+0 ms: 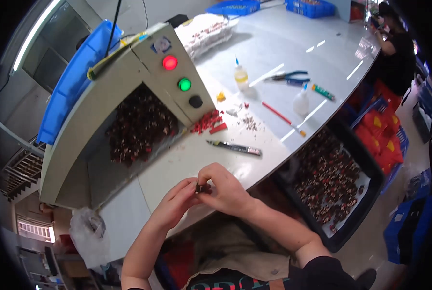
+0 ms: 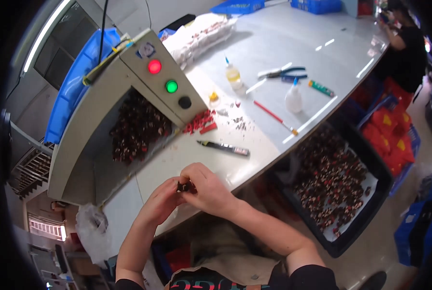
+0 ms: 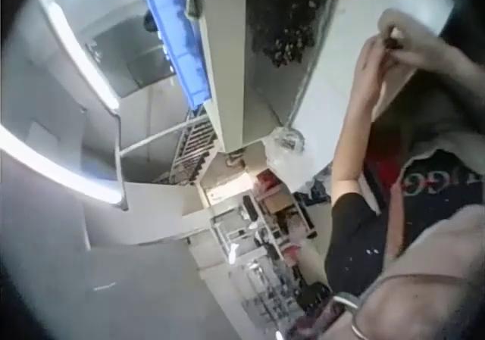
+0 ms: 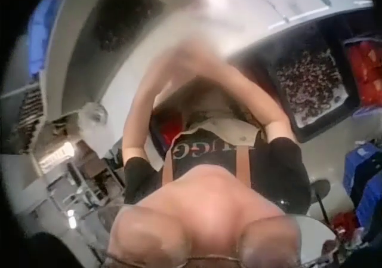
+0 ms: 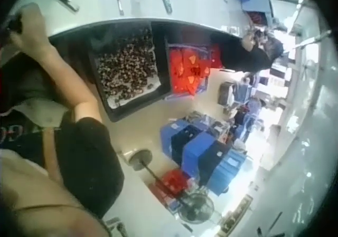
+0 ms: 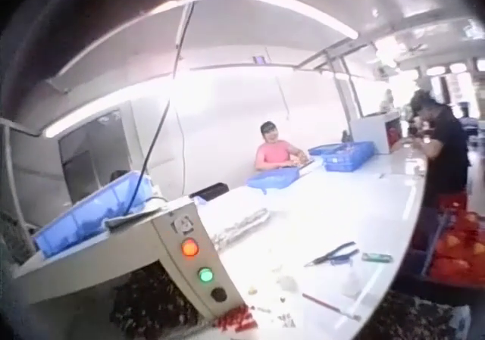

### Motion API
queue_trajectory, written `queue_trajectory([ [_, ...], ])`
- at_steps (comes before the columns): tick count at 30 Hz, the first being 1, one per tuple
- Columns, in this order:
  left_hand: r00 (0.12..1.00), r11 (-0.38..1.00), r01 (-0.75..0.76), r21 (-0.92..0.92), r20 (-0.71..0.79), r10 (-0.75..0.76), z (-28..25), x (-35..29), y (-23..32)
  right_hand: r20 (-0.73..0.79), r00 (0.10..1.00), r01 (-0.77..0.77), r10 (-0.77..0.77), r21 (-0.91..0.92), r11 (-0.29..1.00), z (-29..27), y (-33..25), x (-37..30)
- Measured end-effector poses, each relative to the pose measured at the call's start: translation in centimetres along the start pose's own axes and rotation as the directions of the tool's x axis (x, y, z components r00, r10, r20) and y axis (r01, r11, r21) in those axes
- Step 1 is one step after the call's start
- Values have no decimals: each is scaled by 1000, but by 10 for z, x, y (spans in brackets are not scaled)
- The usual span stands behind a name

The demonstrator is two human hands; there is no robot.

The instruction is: Assembling small character figurines by fitting pieces together and applying glue.

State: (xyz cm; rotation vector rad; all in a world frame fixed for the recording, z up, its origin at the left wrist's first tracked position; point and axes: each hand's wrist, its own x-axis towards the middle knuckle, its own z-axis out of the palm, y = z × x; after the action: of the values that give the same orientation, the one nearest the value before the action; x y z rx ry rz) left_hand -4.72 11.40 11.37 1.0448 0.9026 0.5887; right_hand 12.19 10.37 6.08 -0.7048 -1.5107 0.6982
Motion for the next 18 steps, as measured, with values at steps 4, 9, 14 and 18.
queue_trajectory([
  [4,992,988,120,99,-36,-117,-11,19,7,-34,992,-119,120,20,993,3,14,6],
  [9,998,993,62,104,27,-65,-9,23,9,-26,977,-209,209,23,978,-7,0,13],
  [14,997,990,77,116,5,-78,-7,21,17,-21,969,-248,248,8,969,-8,5,16],
  [18,983,865,-89,493,-96,156,-1,1,29,-51,973,-229,227,-39,973,-6,5,12],
])
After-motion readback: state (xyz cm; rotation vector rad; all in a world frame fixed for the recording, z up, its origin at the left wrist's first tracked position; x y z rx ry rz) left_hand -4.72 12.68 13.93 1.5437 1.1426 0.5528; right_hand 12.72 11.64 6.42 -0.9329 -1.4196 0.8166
